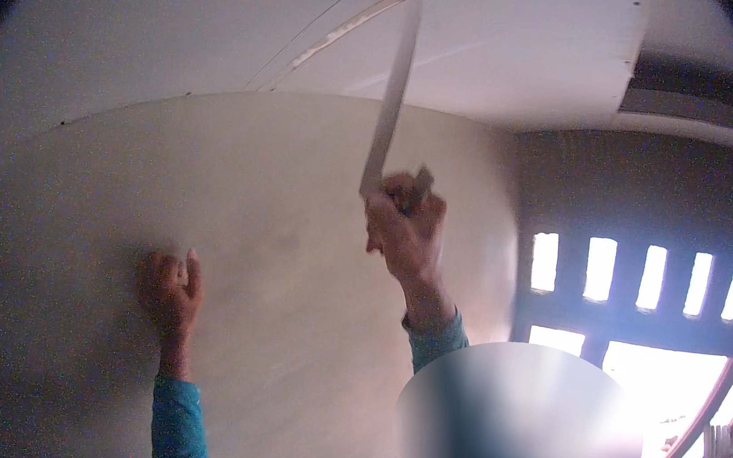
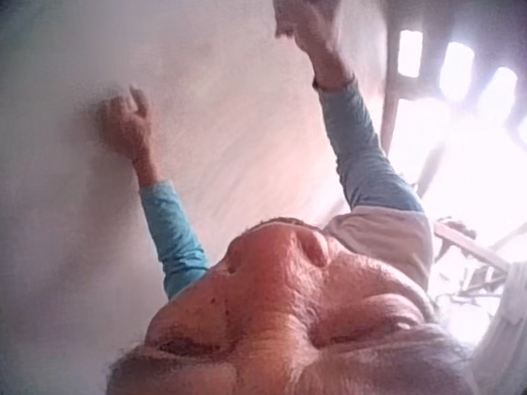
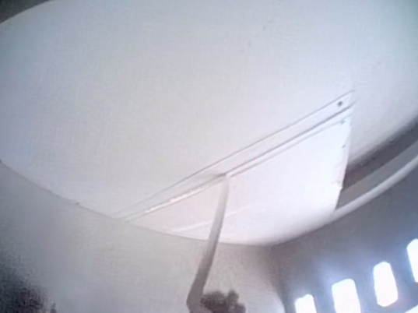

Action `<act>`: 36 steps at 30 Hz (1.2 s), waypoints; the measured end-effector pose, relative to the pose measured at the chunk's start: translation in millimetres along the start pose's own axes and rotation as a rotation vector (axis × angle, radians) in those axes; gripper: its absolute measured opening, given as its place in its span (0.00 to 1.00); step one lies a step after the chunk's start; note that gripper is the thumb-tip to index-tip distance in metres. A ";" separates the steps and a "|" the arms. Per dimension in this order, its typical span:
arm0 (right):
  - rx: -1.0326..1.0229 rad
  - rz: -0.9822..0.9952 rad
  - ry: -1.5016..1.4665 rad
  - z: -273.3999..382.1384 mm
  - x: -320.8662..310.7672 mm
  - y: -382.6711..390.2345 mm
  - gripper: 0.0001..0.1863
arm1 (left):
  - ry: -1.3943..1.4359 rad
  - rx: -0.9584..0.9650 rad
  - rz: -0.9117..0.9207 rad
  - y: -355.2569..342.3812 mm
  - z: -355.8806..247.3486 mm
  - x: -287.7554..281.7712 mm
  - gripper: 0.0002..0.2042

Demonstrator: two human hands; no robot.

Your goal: The person uses a utility knife to cut a section out of a white ceiling panel, eventually pulling a thin strip of the panel away.

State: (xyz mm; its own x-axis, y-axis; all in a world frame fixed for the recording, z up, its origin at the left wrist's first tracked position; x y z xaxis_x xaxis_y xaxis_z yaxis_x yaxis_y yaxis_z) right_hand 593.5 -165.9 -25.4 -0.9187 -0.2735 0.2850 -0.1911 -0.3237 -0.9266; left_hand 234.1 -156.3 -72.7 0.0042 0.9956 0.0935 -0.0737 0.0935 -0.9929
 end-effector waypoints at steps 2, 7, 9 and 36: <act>-0.031 0.002 0.346 25.9 -29.4 34.2 0.07 | 0.033 0.019 0.005 0.2 -5.0 5.3 0.21; 0.084 -0.168 0.653 61.6 -92.8 128.3 0.05 | 0.079 0.074 -0.079 6.5 7.3 17.5 0.22; 0.069 -0.224 0.807 59.4 -140.4 168.1 0.04 | 0.064 0.085 -0.095 9.3 13.2 16.1 0.22; 1.796 -1.125 1.873 315.4 -388.3 740.6 0.30 | 0.098 0.224 -0.219 -267.2 -139.1 139.0 0.26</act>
State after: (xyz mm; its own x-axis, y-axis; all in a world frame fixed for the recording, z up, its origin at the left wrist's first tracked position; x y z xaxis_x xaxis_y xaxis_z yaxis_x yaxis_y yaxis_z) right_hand 917.7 -585.2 -745.0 -0.2234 0.4502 -0.8645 -0.9581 0.0616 0.2796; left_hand 393.1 -42.5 195.3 0.1392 0.9484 0.2850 -0.2782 0.3137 -0.9079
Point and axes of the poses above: each hand's wrist, its own y-axis away from the middle knuckle, its own x-axis out of the palm, z = x × y, the point moved 1 cm from there along -y, towards the middle knuckle
